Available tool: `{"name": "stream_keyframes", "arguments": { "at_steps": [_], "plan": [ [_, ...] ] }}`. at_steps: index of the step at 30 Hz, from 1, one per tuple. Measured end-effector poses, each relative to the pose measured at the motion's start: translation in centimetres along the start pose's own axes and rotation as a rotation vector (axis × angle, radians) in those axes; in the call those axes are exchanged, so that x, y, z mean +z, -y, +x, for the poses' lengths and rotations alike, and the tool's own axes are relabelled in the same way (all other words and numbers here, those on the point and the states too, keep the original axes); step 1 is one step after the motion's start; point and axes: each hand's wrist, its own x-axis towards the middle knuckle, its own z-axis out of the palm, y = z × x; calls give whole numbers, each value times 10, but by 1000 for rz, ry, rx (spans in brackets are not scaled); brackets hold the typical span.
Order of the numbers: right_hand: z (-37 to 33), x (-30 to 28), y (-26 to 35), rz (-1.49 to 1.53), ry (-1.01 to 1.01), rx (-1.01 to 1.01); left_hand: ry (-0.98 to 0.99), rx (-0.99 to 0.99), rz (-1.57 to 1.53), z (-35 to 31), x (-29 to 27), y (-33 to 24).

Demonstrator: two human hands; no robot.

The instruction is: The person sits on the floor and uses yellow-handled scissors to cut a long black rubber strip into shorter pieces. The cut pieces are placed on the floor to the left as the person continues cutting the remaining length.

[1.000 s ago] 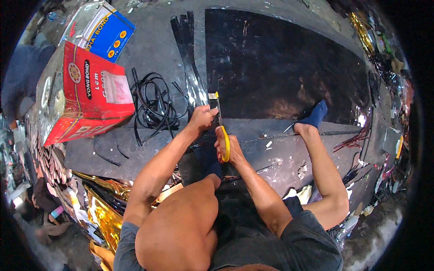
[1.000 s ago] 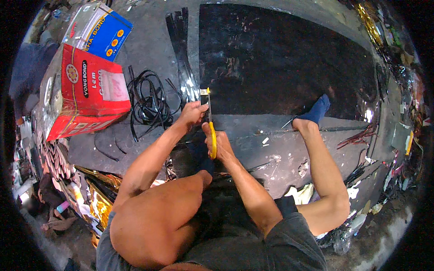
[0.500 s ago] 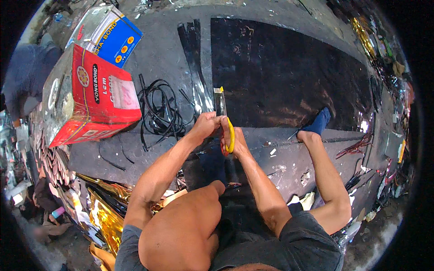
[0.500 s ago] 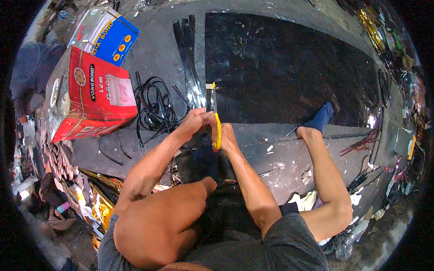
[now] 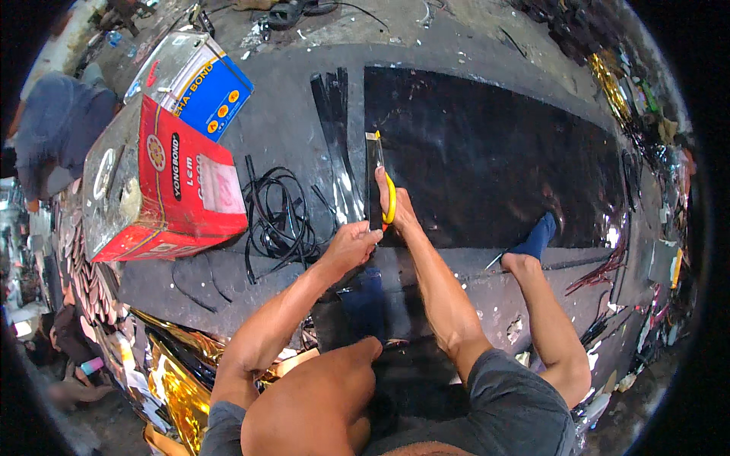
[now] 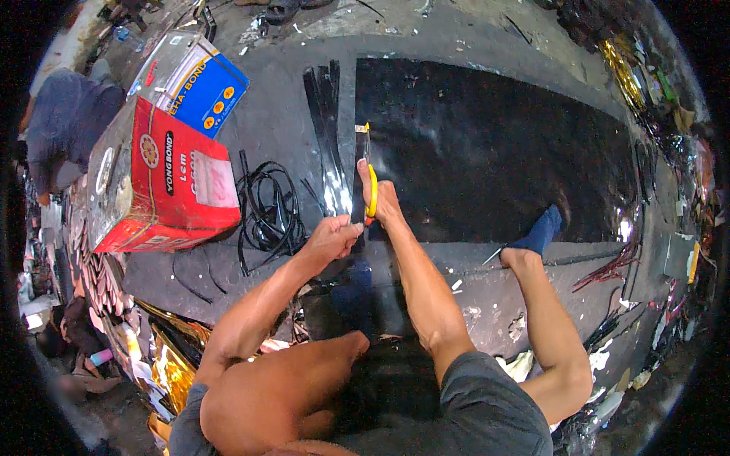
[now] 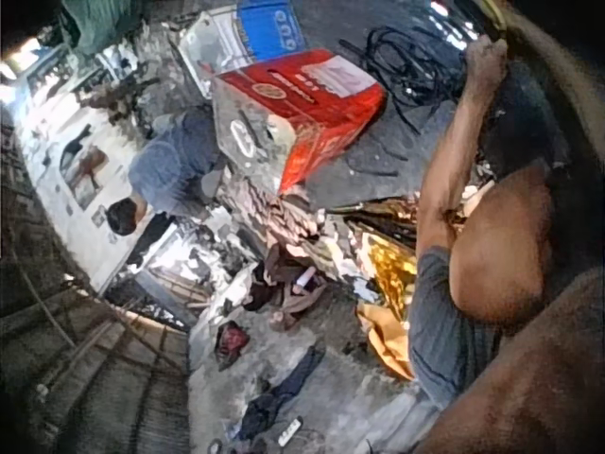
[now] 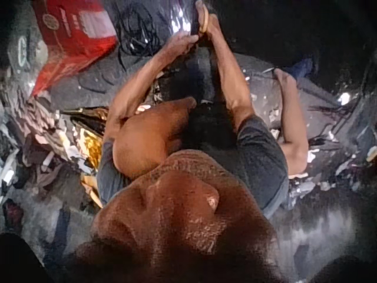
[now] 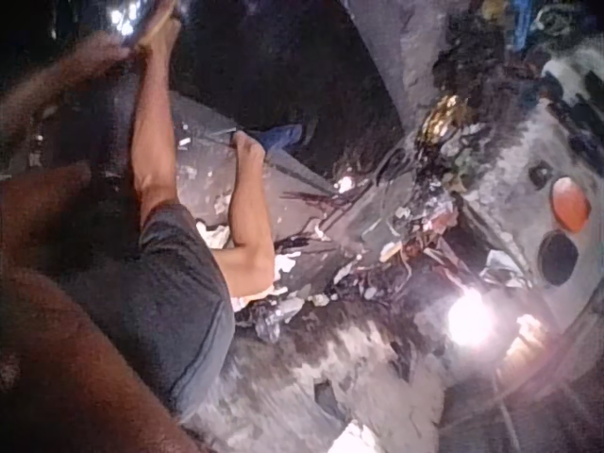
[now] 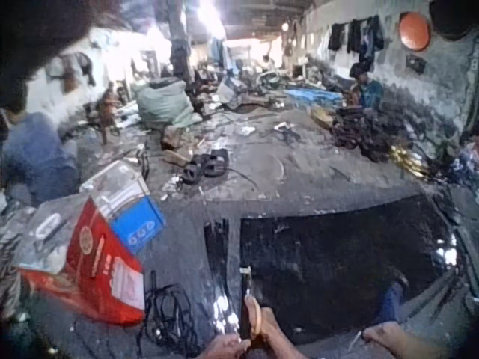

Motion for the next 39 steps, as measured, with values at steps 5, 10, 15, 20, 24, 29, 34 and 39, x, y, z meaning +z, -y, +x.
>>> {"name": "stream_keyframes", "arguments": {
  "at_steps": [5,10,15,20,24,29,34,39],
  "plan": [
    [39,-10,30,118,44,-15,-24,42,85,-10,3,-10],
    [78,-16,70,85,53,0,-41,76,177,-28,2,-23],
    [127,-22,94,157,-19,-78,-70,33,186,-38,5,-37],
    [170,-31,116,184,-21,-97,-45,33,94,-42,3,-34],
    [176,-26,126,205,6,-107,-53,40,73,-45,2,-30],
    [177,-32,122,218,6,-94,-57,20,154,-60,9,-46],
    [173,-37,124,219,17,-84,-57,95,222,-74,18,-54],
    [174,-41,137,218,37,-94,-51,102,209,-77,21,-53]
  ]
}}
